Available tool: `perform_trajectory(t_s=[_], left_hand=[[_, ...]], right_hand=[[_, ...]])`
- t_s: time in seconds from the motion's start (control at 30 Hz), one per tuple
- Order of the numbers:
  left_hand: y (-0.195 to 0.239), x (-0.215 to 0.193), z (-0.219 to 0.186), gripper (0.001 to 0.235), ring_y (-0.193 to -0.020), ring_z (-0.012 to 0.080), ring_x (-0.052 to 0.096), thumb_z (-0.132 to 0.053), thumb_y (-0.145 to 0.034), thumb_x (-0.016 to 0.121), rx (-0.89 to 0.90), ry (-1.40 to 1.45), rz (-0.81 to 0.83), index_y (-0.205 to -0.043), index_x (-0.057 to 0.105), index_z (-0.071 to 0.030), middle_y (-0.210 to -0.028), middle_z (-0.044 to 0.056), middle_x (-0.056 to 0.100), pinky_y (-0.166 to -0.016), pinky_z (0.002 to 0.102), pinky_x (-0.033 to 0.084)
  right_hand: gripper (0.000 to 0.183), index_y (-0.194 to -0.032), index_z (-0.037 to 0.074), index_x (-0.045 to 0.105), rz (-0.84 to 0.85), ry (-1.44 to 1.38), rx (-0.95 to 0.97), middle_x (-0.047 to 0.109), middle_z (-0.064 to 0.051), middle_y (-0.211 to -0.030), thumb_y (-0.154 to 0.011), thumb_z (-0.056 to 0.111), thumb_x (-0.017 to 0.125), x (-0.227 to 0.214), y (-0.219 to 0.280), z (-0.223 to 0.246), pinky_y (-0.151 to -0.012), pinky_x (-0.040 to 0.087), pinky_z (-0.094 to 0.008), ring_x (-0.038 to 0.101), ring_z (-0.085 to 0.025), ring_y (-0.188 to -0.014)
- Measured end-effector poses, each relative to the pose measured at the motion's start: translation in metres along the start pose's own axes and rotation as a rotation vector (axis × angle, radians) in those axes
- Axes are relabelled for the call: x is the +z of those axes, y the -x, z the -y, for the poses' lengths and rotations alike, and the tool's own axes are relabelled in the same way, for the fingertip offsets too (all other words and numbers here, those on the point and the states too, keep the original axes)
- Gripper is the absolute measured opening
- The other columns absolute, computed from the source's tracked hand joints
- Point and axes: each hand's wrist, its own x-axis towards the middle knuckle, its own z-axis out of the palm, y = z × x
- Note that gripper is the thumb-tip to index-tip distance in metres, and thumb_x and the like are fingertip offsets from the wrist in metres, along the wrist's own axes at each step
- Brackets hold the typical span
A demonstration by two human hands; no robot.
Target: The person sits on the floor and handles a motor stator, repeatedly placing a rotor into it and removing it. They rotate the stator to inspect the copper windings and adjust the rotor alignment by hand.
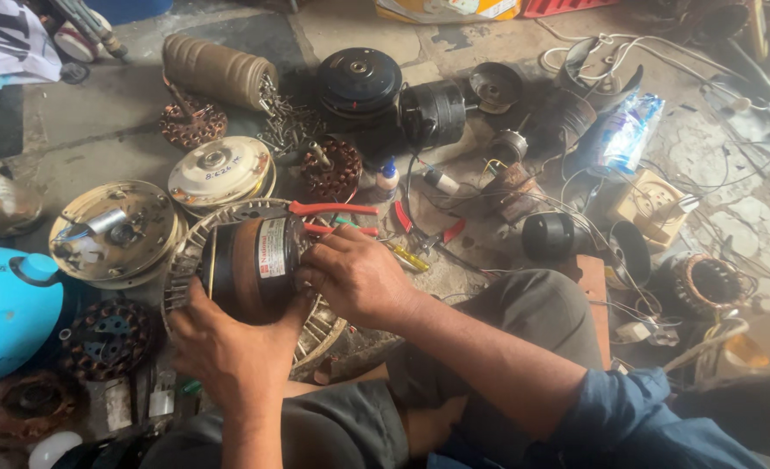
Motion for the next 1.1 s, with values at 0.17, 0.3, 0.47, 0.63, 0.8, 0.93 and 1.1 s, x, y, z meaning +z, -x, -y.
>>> perform_trajectory(t_s=[0.17, 0.3, 0.47, 0.63, 0.8, 0.93, 1.1], left_hand=[[-0.005, 0.002, 0.004, 0.115, -0.124, 0.0457, 0.052, -0.067, -0.059, 0.093, 0.129, 0.084, -0.126, -0.139, 0.047, 0.003, -0.126, 0.026, 0.054, -0.099, 0.061, 0.041], [0.001, 0.008, 0.007, 0.117, -0.122, 0.0464, 0.052, -0.067, -0.057, 0.093, 0.128, 0.109, -0.153, -0.140, 0.047, 0.002, -0.127, 0.027, 0.053, -0.098, 0.061, 0.040], [0.000, 0.007, 0.008, 0.115, -0.118, 0.0445, 0.053, -0.065, -0.056, 0.094, 0.110, 0.124, -0.138, -0.139, 0.048, 0.000, -0.123, 0.024, 0.055, -0.097, 0.062, 0.039], [-0.002, -0.001, 0.005, 0.114, -0.111, 0.0424, 0.056, -0.063, -0.050, 0.094, 0.085, 0.136, -0.126, -0.136, 0.050, -0.001, -0.116, 0.021, 0.058, -0.093, 0.061, 0.041], [-0.007, -0.007, -0.002, 0.113, -0.105, 0.0421, 0.058, -0.064, -0.048, 0.095, 0.073, 0.162, -0.162, -0.131, 0.053, -0.001, -0.113, 0.021, 0.059, -0.089, 0.059, 0.043], [-0.007, -0.006, -0.002, 0.111, -0.106, 0.0408, 0.058, -0.062, -0.049, 0.095, 0.051, 0.162, -0.155, -0.132, 0.053, -0.001, -0.111, 0.020, 0.059, -0.089, 0.059, 0.042], [-0.007, -0.007, 0.001, 0.118, -0.106, 0.0415, 0.057, -0.067, -0.047, 0.094, 0.073, 0.215, -0.159, -0.133, 0.051, 0.000, -0.111, 0.022, 0.057, -0.088, 0.057, 0.042]], right_hand=[[0.015, -0.092, 0.003, 0.067, 0.045, -0.167, 0.210, 0.067, -0.016, -0.088, -0.095, 0.017, 0.069, 0.010, -0.001, 0.003, -0.077, 0.054, -0.046, 0.067, -0.036, -0.086], [0.024, -0.093, -0.002, 0.066, 0.124, -0.328, 0.452, 0.067, -0.018, -0.083, -0.102, 0.021, 0.063, 0.017, 0.007, 0.008, -0.072, 0.053, -0.043, 0.068, -0.033, -0.076], [0.035, -0.111, -0.002, 0.070, 0.149, -0.484, 0.614, 0.074, -0.016, -0.093, -0.101, 0.029, 0.059, 0.019, -0.001, 0.009, -0.077, 0.057, -0.037, 0.073, -0.022, -0.086], [0.044, -0.113, 0.002, 0.074, 0.398, -0.447, 0.891, 0.078, -0.012, -0.096, -0.102, 0.041, 0.055, 0.018, -0.006, -0.009, -0.084, 0.055, -0.034, 0.073, -0.019, -0.092], [0.036, -0.111, 0.004, 0.071, 0.378, -0.348, 0.652, 0.072, -0.012, -0.095, -0.102, 0.037, 0.058, 0.018, 0.001, -0.012, -0.084, 0.056, -0.036, 0.071, -0.025, -0.093], [0.016, -0.100, 0.007, 0.072, 0.144, 0.006, -0.151, 0.071, -0.013, -0.112, -0.099, 0.023, 0.068, 0.004, -0.009, -0.019, -0.086, 0.056, -0.042, 0.066, -0.034, -0.100], [0.016, -0.103, 0.004, 0.071, 0.226, -0.021, -0.120, 0.069, -0.013, -0.098, -0.093, 0.016, 0.072, -0.007, -0.013, -0.014, -0.081, 0.055, -0.045, 0.068, -0.033, -0.094]])
